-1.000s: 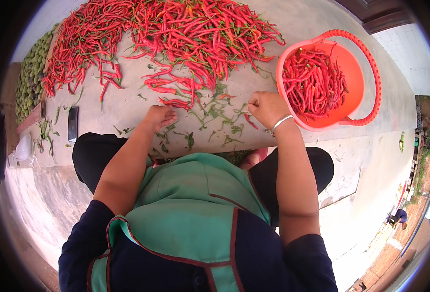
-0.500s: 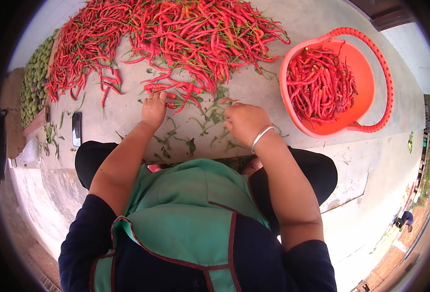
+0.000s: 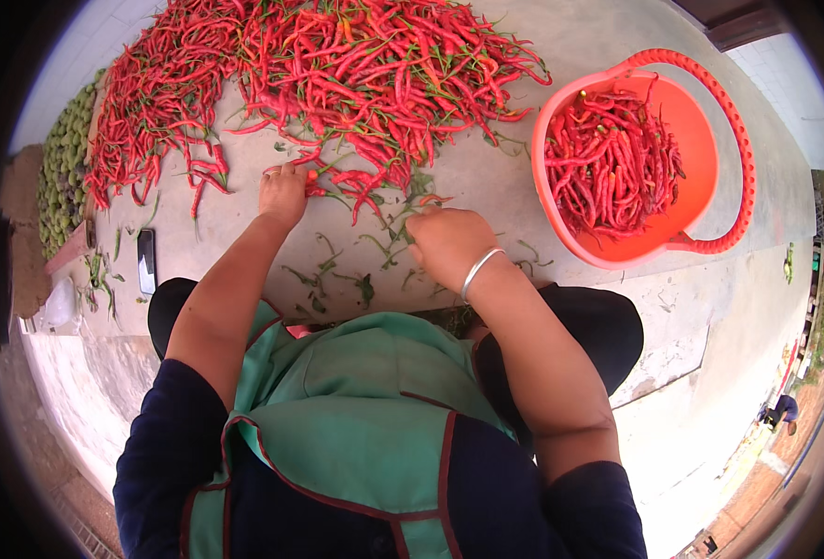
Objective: The person sorts red chili peppers by hand from a large pile on the concrete floor into a red bucket, picking them up one or a few at a time.
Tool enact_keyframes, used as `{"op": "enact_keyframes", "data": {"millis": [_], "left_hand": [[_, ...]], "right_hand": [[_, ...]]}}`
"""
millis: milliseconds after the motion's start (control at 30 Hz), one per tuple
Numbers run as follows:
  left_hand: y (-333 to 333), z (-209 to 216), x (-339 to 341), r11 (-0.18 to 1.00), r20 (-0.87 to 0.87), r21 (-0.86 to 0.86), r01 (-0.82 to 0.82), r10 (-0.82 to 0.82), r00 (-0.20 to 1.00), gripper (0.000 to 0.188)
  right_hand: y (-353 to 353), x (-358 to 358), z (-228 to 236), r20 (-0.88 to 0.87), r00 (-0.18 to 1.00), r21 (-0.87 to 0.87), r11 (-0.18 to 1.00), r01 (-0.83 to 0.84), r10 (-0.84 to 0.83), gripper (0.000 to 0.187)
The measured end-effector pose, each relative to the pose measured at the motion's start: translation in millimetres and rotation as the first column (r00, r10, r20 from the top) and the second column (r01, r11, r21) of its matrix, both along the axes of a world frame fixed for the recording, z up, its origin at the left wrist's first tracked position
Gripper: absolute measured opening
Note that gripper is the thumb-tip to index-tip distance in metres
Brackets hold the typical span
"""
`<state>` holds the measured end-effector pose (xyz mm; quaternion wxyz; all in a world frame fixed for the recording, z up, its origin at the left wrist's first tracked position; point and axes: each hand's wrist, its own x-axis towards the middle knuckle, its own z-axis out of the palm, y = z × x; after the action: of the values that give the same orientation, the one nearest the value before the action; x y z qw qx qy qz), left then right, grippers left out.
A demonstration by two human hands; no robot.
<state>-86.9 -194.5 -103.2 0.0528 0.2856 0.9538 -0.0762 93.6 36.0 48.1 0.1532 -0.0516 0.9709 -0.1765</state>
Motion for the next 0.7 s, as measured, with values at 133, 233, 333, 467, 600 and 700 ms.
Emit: {"op": "enact_keyframes", "data": {"millis": [133, 233, 333, 467, 600, 700], "left_hand": [[-0.1, 24.2, -10.6, 0.939, 0.157, 0.289, -0.187, 0.146, 0.977, 0.021], [-11.7, 66.8, -25.6, 0.506, 0.747, 0.536, -0.676, 0.089, 0.659, 0.020], [-8.3, 122.5, -13.8, -0.003, 0.838, 0.434, -0.901, -0.366, 0.405, 0.025], [9.8, 188.0, 43.5, -0.255, 0.677, 0.236, -0.937, -0.649, 0.347, 0.016], [17.7, 193.8, 71.3, -0.213, 0.589, 0.168, -0.963, -0.761, 0.271, 0.018], [15.5, 167.2, 64.7, -0.133, 0.577, 0.157, -0.979, -0.792, 0.200, 0.019]], "right_hand": [[1.7, -5.3, -3.2, -0.085, 0.996, -0.025, 0.999, -0.020, 0.018, 0.016], [-4.6, -15.5, 14.0, -0.093, 0.995, -0.088, 0.996, 0.025, -0.033, 0.017], [-13.2, -26.5, 14.8, -0.197, 0.971, -0.390, 0.920, 0.051, -0.137, 0.023], [-41.7, -43.3, 13.6, -0.151, 0.881, -0.798, 0.582, 0.159, -0.449, 0.037], [-49.7, -46.2, 25.6, 0.260, 0.905, -0.932, 0.157, 0.326, -0.337, 0.036], [-55.9, -40.3, 28.9, 0.076, 0.883, -0.878, 0.389, 0.279, -0.463, 0.035]]}}
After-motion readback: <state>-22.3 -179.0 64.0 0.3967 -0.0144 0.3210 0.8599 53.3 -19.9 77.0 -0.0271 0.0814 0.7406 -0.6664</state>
